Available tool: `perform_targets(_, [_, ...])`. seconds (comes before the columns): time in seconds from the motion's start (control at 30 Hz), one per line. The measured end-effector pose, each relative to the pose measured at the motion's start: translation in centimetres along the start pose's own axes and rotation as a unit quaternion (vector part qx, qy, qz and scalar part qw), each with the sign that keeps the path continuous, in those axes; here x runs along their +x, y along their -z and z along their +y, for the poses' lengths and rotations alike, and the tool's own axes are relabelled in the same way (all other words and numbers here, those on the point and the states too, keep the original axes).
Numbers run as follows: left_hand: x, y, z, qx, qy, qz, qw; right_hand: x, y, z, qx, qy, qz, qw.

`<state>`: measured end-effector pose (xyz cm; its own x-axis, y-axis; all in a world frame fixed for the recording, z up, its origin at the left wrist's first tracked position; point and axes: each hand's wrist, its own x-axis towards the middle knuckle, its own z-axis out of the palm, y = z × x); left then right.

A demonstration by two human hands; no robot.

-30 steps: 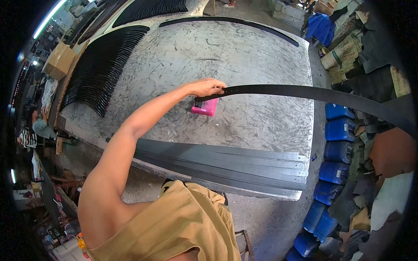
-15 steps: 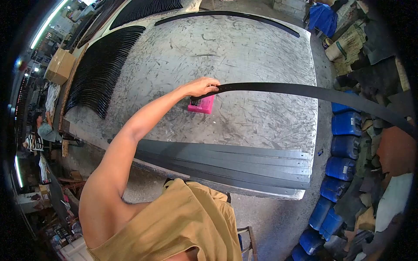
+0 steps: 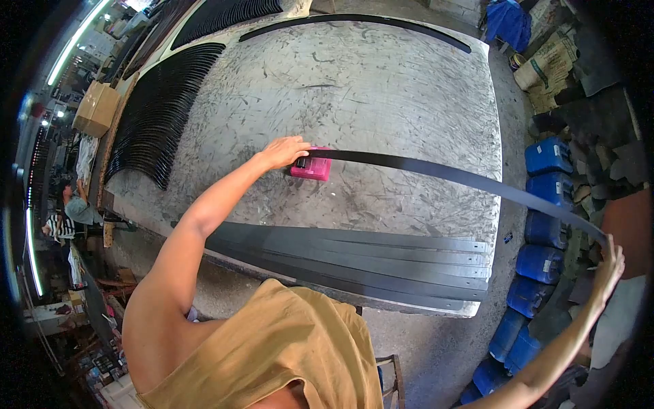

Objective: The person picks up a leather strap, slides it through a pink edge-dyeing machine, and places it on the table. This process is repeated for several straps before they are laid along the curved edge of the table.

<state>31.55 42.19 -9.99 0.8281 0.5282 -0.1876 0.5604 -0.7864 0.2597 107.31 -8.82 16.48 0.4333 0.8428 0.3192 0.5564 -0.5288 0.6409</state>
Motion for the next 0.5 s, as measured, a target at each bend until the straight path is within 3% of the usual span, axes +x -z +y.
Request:
perform_targets(0.13, [-3.2,0.2,-2.6,0.035,0.032,-0.005,0.999,-2.4,-1.0,-10.9,0.071,-0.003,-0.038,0.997])
perform_targets(0.33, [-8.4,0.7,-7.9,0.093,0.121,-0.047,0.987,-3.0,-4.8,-22.3,0.192,-0.002,-0.065,0.979])
perform_targets(0.5, [-14.3,0.9,-12.8,0.100,0.160,-0.018,0.982,-1.8,-2.1,-30.7,0.268,0.020,-0.053,0.962])
